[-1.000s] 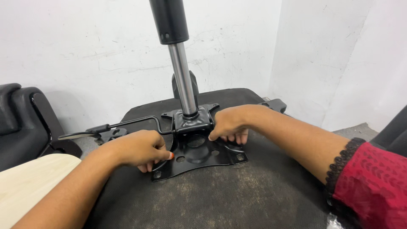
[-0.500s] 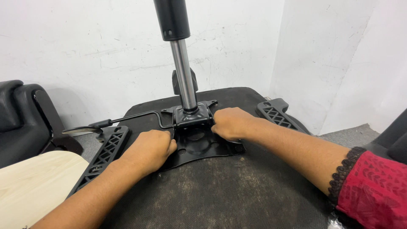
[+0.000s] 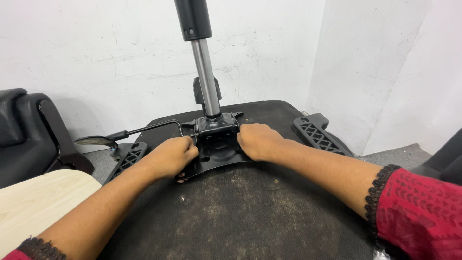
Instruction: The person uses a screwdriver to tighten screws into a black plastic chair base and then into a black plastic armrest attached to a black upholstered seat. The person repositions the base and continues fastening components together.
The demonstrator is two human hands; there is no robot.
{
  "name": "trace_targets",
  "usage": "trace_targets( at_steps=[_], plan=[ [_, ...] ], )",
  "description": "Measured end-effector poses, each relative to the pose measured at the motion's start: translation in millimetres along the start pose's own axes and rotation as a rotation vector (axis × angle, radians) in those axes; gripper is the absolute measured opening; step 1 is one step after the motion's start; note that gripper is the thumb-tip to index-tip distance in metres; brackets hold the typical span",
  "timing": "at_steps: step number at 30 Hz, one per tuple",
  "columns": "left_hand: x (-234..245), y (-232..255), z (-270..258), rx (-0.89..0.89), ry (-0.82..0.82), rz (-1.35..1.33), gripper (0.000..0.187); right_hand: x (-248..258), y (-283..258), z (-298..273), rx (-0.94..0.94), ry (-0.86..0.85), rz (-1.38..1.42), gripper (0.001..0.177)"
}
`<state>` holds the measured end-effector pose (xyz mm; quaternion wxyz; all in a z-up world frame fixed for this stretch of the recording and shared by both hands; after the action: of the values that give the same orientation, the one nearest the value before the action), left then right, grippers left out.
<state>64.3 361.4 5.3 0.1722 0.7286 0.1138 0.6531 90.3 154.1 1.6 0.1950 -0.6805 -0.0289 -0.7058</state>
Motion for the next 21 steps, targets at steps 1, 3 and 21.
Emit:
trace_targets(
  at_steps=[1, 3, 21],
  plan=[
    [0.6, 1.3, 2.9, -0.014, 0.013, -0.003, 0.030, -1.4, 1.5, 1.5, 0.007, 0.008, 0.004, 0.039],
    [1.5, 1.2, 8.3, -0.009, 0.028, 0.027, 0.031, -3.9, 5.4, 5.2, 0.015, 0.025, 0.010, 0.040],
    [47.0, -45.0, 49.0, -0.355, 0.671, 0.323, 0.037, -12.1, 23.1, 27.0, -0.002, 0.030, 0.200, 0.043]
  ],
)
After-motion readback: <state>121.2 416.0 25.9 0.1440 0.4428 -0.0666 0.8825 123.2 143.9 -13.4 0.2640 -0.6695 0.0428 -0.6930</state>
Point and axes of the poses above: each hand's wrist, its own z-axis towards the middle knuckle, its own x-axis out of the back of the hand, y = z × x, the point moved 4 cm from there along z, towards the middle knuckle, and after that the axes turned 5 degrees about x, right-handed, at the moved point
